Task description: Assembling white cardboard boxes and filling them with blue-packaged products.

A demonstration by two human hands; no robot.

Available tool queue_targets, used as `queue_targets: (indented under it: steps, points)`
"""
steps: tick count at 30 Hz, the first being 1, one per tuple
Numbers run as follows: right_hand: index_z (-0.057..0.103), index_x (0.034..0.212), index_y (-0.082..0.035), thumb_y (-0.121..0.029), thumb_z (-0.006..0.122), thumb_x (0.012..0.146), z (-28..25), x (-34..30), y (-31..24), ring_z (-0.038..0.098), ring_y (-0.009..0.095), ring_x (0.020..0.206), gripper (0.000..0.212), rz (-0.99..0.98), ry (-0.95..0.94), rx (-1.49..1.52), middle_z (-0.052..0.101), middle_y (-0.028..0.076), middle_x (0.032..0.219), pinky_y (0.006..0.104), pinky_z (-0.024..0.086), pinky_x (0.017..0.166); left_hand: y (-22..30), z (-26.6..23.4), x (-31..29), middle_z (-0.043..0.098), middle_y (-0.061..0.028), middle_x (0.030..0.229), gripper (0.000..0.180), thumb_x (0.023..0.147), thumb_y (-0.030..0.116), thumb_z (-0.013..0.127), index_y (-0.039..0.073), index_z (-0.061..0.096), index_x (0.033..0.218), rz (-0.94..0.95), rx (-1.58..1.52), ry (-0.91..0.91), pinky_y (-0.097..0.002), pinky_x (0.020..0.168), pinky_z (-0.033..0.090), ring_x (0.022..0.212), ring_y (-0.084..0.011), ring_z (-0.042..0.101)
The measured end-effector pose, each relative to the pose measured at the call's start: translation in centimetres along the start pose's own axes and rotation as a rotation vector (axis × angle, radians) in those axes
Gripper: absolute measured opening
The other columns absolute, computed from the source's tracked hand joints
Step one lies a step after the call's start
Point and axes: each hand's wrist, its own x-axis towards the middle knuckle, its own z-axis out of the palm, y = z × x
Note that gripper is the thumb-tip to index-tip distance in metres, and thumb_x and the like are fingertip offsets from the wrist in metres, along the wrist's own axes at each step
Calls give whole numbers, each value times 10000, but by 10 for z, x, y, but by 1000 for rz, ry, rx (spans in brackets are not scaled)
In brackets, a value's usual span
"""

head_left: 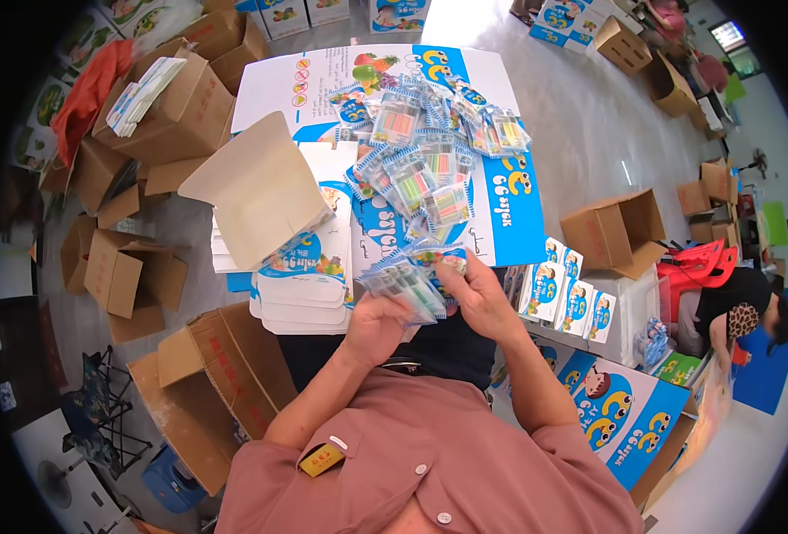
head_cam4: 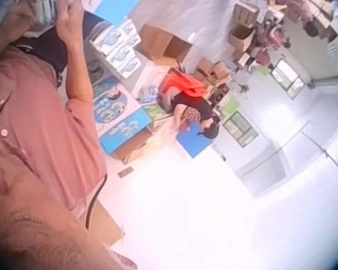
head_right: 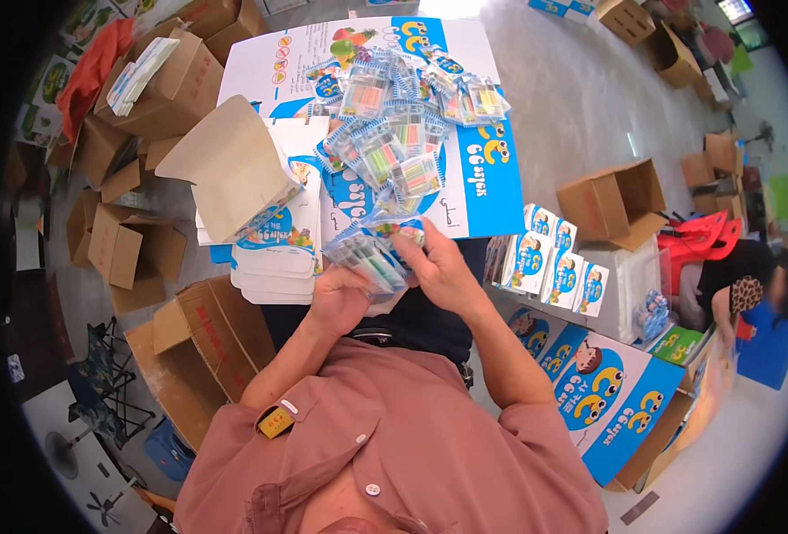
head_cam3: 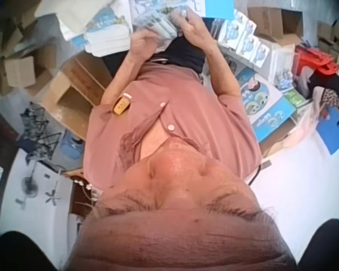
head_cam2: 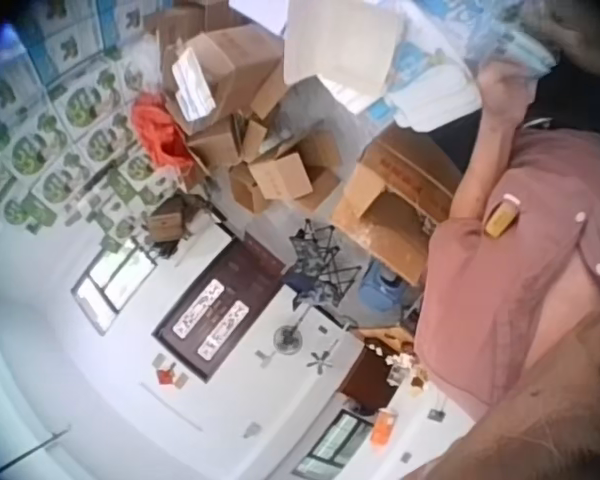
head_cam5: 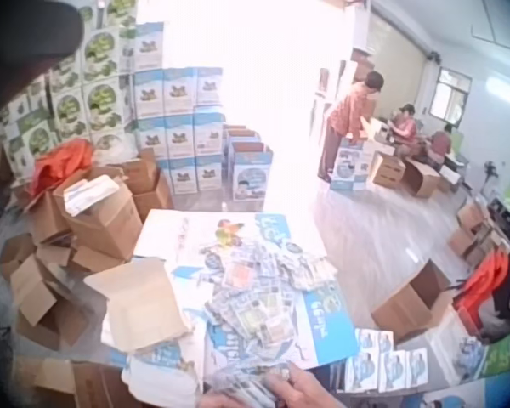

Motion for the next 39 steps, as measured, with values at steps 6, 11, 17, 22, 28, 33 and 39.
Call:
queue_targets:
  steps: [6, 11, 17, 22, 28, 33, 39]
  points:
    - [563, 1304, -5, -305, 487, 1056, 18, -10, 20, 628, 321, 1099, 397, -180, -37, -357, 649, 177, 1177, 421, 483, 971, -17, -19, -11, 674, -115, 1236, 519, 796, -45, 547, 13, 580, 1310, -70, 70, 25, -407, 1058, 460, 1185, -263, 626]
    - [575, 1281, 23, -306, 441, 1057, 9, 12, 39, 544, 425, 1209, 419, -601, -71, -775, 576, 252, 1319, 452, 426, 1058, -28, -13, -12, 684, -106, 1215, 500, 797, -64, 564, 18, 597, 1289, 26, 42, 57, -404, 1048, 471, 1176, -258, 634]
    - [586, 1334, -90, -178, 685, 898, -47, 70, -13, 564, 355, 1136, 456, -742, 146, -803, 605, 161, 1287, 432, 459, 987, -26, -15, -11, 676, -97, 1220, 527, 786, -69, 599, 43, 590, 1301, -39, 81, 61, -405, 1029, 488, 1133, -236, 650]
    - [662, 1228, -123, -197, 814, 782, -61, 106, -20, 598, 328, 1063, 478, -663, -1, -1408, 631, 122, 1248, 407, 485, 932, -21, -16, -15, 684, -142, 1207, 471, 802, 5, 612, 7, 597, 1273, -47, 26, 41, -442, 1060, 475, 1167, -290, 645]
    - [714, 1045, -92, -213, 819, 777, -56, 107, -27, 599, 318, 1092, 313, -414, 44, -948, 667, 140, 1122, 406, 498, 932, -12, -14, -19, 668, -130, 1236, 502, 807, -11, 631, 17, 576, 1305, -6, -33, 14, -442, 1059, 477, 1165, -282, 643]
    - [716, 1017, -37, -259, 844, 750, -1, 138, -5, 617, 333, 1088, 370, -424, 427, -785, 686, 173, 1035, 425, 512, 909, 0, 6, -17, 665, -101, 1229, 488, 837, -51, 677, 34, 579, 1307, 59, 80, 57, -395, 1006, 513, 1142, -223, 649]
    - [703, 1036, 6, -286, 873, 709, 15, 145, -11, 644, 369, 1061, 470, -280, 546, -816, 695, 183, 1072, 442, 521, 897, 6, 5, -9, 681, -85, 1175, 502, 837, -67, 726, 34, 569, 1303, 171, 260, 90, -354, 952, 542, 1093, -188, 665]
